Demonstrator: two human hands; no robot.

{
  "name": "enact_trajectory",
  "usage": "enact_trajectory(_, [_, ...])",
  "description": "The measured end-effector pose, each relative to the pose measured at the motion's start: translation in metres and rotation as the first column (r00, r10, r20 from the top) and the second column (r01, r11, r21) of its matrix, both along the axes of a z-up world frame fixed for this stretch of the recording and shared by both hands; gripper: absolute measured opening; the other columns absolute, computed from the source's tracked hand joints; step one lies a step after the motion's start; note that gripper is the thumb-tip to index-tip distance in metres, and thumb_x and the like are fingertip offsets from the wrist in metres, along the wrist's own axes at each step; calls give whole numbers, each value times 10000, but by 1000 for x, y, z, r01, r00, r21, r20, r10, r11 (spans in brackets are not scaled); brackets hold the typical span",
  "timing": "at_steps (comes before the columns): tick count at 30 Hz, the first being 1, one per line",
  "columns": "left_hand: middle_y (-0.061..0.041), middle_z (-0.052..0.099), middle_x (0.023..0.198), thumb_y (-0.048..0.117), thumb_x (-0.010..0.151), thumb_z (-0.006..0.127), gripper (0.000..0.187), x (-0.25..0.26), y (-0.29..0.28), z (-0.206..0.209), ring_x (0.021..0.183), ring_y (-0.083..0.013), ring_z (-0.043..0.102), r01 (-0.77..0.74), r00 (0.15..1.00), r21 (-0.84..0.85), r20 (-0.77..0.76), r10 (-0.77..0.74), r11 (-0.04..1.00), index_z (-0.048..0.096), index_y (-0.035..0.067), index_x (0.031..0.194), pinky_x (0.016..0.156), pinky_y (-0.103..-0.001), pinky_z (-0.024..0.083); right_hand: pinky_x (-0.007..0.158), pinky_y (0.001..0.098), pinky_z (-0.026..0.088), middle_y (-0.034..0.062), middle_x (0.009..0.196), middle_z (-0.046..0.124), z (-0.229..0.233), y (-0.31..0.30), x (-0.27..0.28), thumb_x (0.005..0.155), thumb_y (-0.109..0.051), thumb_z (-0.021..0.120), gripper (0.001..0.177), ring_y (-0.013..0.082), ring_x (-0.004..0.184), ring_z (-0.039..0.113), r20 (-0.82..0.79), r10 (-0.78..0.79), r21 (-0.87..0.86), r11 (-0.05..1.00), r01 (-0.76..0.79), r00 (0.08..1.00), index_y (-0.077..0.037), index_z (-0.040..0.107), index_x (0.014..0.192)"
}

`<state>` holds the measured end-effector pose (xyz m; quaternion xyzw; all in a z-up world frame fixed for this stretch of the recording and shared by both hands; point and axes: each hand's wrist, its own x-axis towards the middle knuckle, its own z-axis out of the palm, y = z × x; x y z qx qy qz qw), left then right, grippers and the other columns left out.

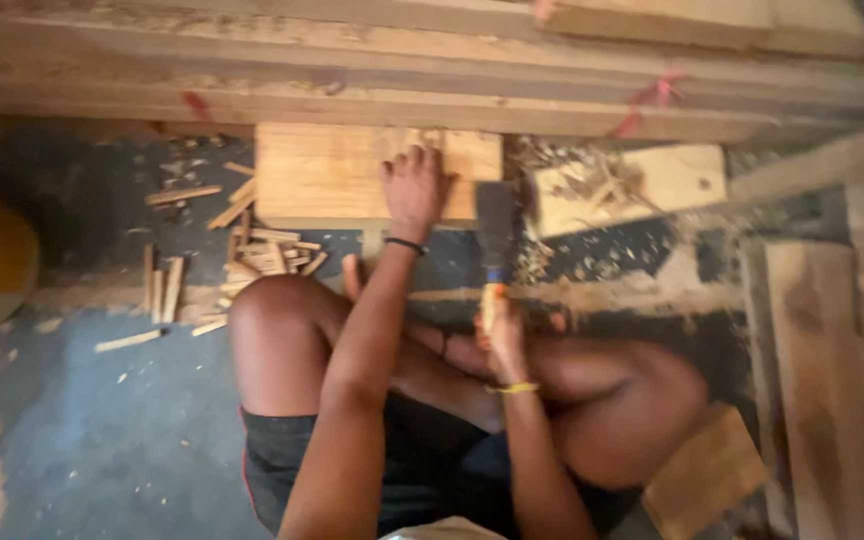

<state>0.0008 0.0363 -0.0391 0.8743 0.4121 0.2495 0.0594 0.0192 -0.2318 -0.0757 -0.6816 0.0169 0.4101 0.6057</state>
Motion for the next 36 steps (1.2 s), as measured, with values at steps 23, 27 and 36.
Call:
enact_trajectory(23, [-85, 749, 850, 441, 788, 796, 338, 140, -91, 20, 780, -321, 723, 261, 947, -207, 247, -207, 943, 674, 147, 902, 771, -478, 528, 513, 386, 418, 108, 696, 575, -125, 20, -27, 1084, -442, 467, 435, 229, 568, 538, 651, 231, -10, 955, -296, 723, -71, 593, 894])
enact_trajectory(27, [-106, 759, 816, 434, 847, 733, 276, 179, -105, -3, 750, -321, 733, 249, 968, -322, 45, -248, 913, 686, 172, 921, 772, -514, 526, 518, 385, 417, 106, 705, 578, -124, 15, -34, 1086, -446, 472, 429, 230, 577, 539, 708, 183, -1, 966, -259, 682, -75, 594, 909])
enact_trajectory(36, [-71, 758, 792, 448, 891, 667, 280, 221, -139, -13, 670, -308, 724, 361, 932, -257, 133, -337, 896, 642, 173, 939, 747, -518, 535, 529, 382, 415, 101, 726, 584, -118, 25, -29, 1091, -454, 482, 417, 233, 597, 539, 718, 165, 47, 958, -284, 676, -83, 598, 942])
